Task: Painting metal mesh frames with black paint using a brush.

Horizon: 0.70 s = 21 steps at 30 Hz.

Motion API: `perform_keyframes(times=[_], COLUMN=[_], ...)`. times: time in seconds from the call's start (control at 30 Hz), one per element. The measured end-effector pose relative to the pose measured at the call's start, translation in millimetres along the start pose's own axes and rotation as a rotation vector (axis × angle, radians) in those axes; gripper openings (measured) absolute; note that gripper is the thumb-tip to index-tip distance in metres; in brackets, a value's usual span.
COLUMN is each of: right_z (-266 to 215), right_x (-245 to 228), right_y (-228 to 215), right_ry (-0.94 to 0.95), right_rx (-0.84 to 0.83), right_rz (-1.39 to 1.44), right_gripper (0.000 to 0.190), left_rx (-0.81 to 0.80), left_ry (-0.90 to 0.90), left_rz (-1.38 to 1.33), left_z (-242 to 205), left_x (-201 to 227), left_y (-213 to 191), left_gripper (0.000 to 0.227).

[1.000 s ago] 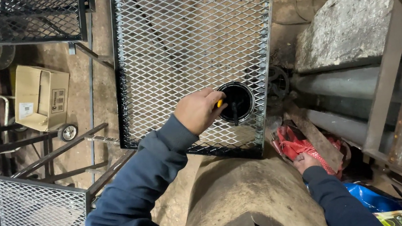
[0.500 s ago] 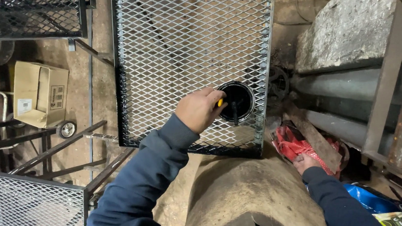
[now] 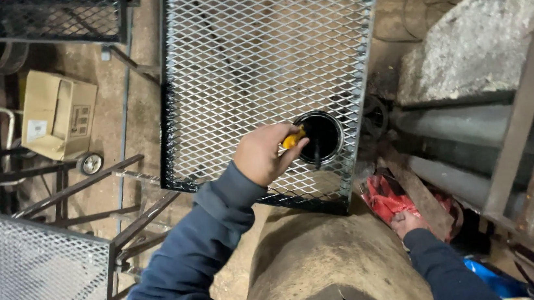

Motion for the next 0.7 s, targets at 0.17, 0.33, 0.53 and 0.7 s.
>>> perform_keyframes(times=[0.17,0.33,0.53,0.7], right_z=[21,29,27,-11], right_x=[-1,-7,-2,-8], right_y=[-7,-21,-21,-24], right_ry=[-0.121,-0.085,-0.142,0.117], right_rx=[0.039,-0.008,0.052,-0.097], right_rz=[-0.123,-0.16,-0.229,-0.281], right_gripper=[0.028,0.027,0.031,0.032], left_rx=[0.515,0.815,1.078,0.941], left_ry=[-0.506,-0.792,-0.606,-0.476], left_rz=[-0.699,-1.479,-1.218,-0.671], left_z=[-73,-134,-168,-151], left_x=[-66,-116,-154,-195], left_y=[17,41,-69,-145], left_gripper=[0.025,0.031,0.039,0.025])
Point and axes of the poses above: each hand's wrist, its own z-axis towards the middle knuckle, its own y-axis out of the palm, x = y × z, the point moved 8 cm from there along z, towards the middle knuckle, and after that the axes turned 6 degrees about -z, right-handed, at the moved point
